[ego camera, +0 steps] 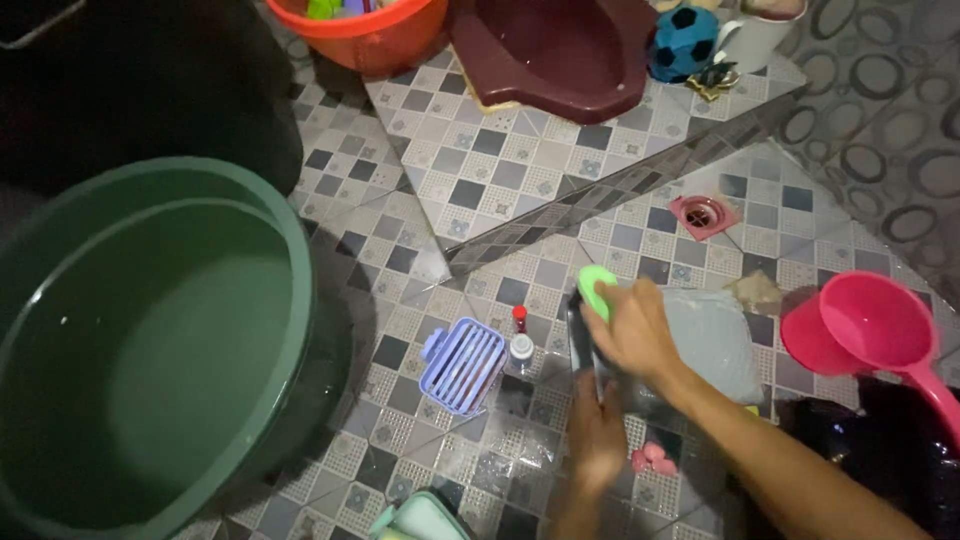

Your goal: Washing a plastic container with a sponge and rinsing it with water from a basin

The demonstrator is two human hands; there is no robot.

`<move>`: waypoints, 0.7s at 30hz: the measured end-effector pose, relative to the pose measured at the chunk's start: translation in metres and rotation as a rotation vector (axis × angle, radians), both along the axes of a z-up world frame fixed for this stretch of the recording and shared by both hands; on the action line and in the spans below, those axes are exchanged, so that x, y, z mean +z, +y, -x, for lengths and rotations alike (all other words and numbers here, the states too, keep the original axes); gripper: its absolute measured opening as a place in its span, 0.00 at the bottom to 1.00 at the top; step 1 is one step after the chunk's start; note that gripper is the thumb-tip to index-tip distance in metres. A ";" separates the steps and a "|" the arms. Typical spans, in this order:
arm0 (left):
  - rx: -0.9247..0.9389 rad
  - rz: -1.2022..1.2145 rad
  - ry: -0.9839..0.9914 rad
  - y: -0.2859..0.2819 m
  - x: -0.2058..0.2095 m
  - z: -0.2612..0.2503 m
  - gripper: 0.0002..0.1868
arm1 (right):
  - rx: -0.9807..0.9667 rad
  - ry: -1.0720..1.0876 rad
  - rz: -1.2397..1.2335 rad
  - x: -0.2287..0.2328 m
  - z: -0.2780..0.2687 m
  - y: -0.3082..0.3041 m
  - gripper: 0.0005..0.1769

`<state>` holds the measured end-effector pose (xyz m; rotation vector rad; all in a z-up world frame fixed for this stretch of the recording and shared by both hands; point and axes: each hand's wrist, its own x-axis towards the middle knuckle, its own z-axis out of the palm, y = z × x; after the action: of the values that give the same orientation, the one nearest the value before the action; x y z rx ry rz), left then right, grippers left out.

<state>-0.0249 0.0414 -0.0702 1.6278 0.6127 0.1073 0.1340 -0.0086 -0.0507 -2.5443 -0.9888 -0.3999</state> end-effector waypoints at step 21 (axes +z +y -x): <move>-0.145 -0.067 0.147 0.008 -0.016 0.002 0.23 | 0.144 0.179 -0.381 0.025 0.033 -0.046 0.24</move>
<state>-0.0268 0.0492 -0.0857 1.7507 0.6059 -0.0999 0.1006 -0.0541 -0.0253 -2.1137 -0.9214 -0.2822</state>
